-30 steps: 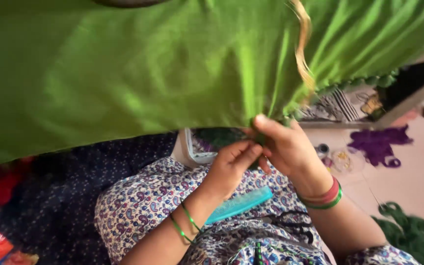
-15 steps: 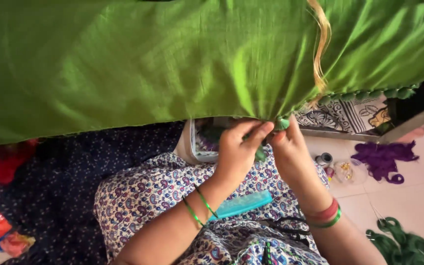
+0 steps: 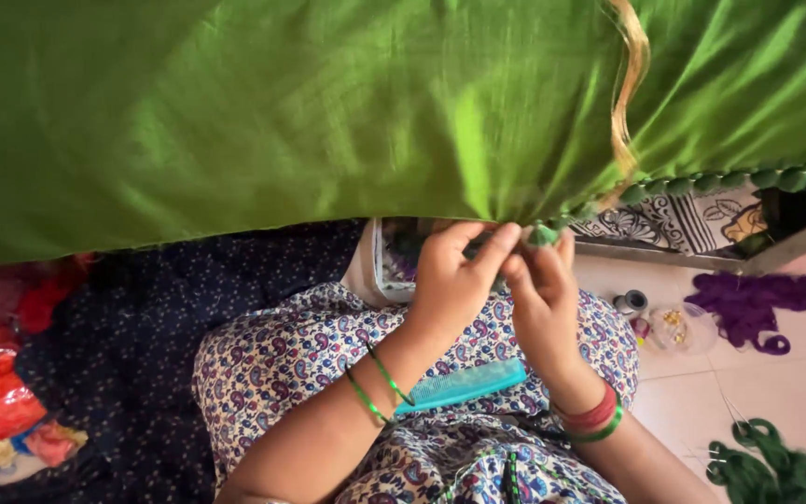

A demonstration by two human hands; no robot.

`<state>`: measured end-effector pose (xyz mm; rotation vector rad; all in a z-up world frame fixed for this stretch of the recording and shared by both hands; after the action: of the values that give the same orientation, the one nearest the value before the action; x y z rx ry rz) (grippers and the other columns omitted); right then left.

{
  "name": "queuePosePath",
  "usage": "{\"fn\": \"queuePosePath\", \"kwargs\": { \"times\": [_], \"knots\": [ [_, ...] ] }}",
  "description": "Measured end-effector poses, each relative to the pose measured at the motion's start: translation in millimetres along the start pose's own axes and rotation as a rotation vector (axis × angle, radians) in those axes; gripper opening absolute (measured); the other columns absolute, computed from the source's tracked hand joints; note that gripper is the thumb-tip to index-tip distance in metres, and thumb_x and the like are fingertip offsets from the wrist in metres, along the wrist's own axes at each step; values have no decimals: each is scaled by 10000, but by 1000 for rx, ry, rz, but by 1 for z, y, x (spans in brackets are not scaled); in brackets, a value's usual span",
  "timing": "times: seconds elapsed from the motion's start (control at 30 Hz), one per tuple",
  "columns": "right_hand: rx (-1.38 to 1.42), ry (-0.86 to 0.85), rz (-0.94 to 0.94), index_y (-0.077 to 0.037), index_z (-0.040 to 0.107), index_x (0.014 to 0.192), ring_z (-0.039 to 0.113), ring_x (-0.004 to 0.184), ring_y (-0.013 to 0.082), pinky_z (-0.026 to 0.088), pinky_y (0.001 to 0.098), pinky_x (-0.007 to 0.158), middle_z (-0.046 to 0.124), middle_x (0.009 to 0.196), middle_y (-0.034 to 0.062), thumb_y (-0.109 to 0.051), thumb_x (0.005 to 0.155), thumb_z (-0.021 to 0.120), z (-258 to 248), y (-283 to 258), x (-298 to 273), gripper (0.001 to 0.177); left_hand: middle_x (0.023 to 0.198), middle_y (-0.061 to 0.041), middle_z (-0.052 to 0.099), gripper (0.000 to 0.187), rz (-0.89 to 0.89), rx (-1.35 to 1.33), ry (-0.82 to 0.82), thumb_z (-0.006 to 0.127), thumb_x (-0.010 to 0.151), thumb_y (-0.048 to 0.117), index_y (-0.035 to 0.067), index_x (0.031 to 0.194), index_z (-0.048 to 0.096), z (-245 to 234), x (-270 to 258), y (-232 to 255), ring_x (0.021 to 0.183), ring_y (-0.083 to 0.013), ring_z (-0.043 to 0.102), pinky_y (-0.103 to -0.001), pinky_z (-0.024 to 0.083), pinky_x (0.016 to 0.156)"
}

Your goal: Sewing green tassels onto the edge of a green fabric.

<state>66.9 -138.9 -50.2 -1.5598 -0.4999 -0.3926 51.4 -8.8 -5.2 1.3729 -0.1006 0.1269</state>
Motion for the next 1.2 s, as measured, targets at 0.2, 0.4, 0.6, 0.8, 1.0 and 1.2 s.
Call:
{"fn": "queuePosePath", "kwargs": {
  "times": [0.2,0.4,0.6,0.8,1.0,1.2],
  "knots": [
    [684,-116,487,0,697,1146,640,1031,145,517,294,909,675,1167,87,-105,1036,616,2,-17,27,172,1037,-103,748,259,345,335,321,729,955,254,7,1029,756,-2,-18,-3,1000,-236,715,-332,553,911],
    [477,41,262,25,705,1112,626,1032,100,506,265,937,698,1130,39,-105,1102,585,2,10,1,176,1145,-175,674,276,561,433,295,687,990,178,-48,1147,684,-14,-14,21,1105,-321,644,-394,501,987],
    [-70,-35,51,-2,628,969,572,978,155,483,304,878,589,1052,42,-126,1129,552,-15,-16,-5,215,992,-72,770,213,21,-164,-122,731,981,123,-51,1099,763,-4,5,-15,906,-136,682,-297,556,848],
    [-699,-59,-484,-9,652,1008,665,1097,318,510,380,925,684,1086,137,-304,918,725,-82,-69,53,317,1025,-49,775,221,7,-178,-98,715,986,127,-43,1119,764,-4,7,-11,920,-82,674,-232,541,862],
    [-278,278,-319,10,615,1352,619,997,150,503,257,885,642,1292,88,2,1240,679,-159,-98,113,129,963,-61,797,179,46,-16,15,798,892,122,-6,1017,807,-5,1,8,868,-84,698,-250,552,844],
    [-188,59,-287,8,597,1361,648,1117,142,600,301,1032,619,1288,72,12,1218,554,-99,-145,126,149,902,-111,779,215,241,375,130,740,944,221,19,1004,779,-1,-2,14,829,-172,713,-296,537,788]
  ]
}}
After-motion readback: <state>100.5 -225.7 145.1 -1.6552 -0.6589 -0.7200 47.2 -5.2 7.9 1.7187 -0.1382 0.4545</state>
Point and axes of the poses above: each hand's wrist, its own x-axis towards the middle knuckle, its own z-axis out of the palm, y = z × x, the point moved 3 cm from there along x, towards the middle knuckle
